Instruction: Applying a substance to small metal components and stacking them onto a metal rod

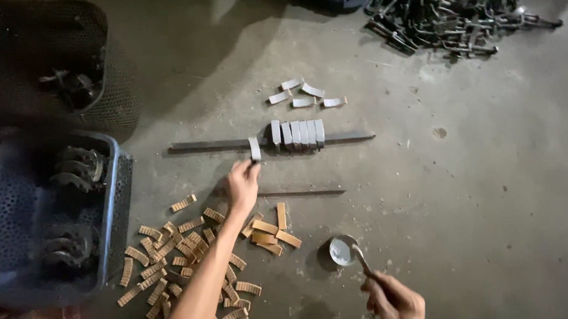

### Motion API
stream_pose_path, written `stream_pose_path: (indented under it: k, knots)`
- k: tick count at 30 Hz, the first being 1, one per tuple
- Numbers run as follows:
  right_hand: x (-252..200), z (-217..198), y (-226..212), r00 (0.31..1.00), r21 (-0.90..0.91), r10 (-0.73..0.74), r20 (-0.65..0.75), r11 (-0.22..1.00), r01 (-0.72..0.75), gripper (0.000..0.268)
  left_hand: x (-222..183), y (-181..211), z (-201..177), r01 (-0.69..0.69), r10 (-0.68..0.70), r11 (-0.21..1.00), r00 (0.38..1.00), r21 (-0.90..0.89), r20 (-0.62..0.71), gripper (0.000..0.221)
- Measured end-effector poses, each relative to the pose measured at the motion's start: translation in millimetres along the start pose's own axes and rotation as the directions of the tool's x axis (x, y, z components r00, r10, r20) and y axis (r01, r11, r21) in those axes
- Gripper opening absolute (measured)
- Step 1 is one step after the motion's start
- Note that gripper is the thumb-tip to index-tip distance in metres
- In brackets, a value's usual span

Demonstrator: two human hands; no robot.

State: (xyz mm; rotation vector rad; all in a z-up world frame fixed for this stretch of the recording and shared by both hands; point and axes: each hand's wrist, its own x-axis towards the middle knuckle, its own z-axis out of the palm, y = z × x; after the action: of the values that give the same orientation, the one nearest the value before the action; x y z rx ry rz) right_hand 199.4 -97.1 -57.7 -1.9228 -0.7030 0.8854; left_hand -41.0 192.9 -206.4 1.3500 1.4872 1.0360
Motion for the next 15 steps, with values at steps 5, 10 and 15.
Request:
stream_pose_path:
  k: [5, 10, 15]
  knots:
    - [-5.0, 6.3, 10.8, 0.968, -0.072, 0.23, -0.104, 0.969, -0.238, 0.013, 44.9, 12.2, 24.8, -0.005, 0.016, 0.985, 0.998, 0.173, -0.057, 0.03]
    - [-9.8, 16.0, 3.6, 0.975, -0.115, 0.131, -0.179, 0.981, -0.154, 0.013, 38.1, 37.8, 23.5, -0.12, 0.133, 0.954, 0.991, 0.274, -0.027, 0.025]
    - [-11.2, 12.8, 10.2, 0.974, -0.226, 0.192, -0.119, 0.95, -0.215, 0.014, 7.1, 51.2, -11.4, -0.064, 0.069, 0.921, 0.998, 0.385, -0.001, 0.024]
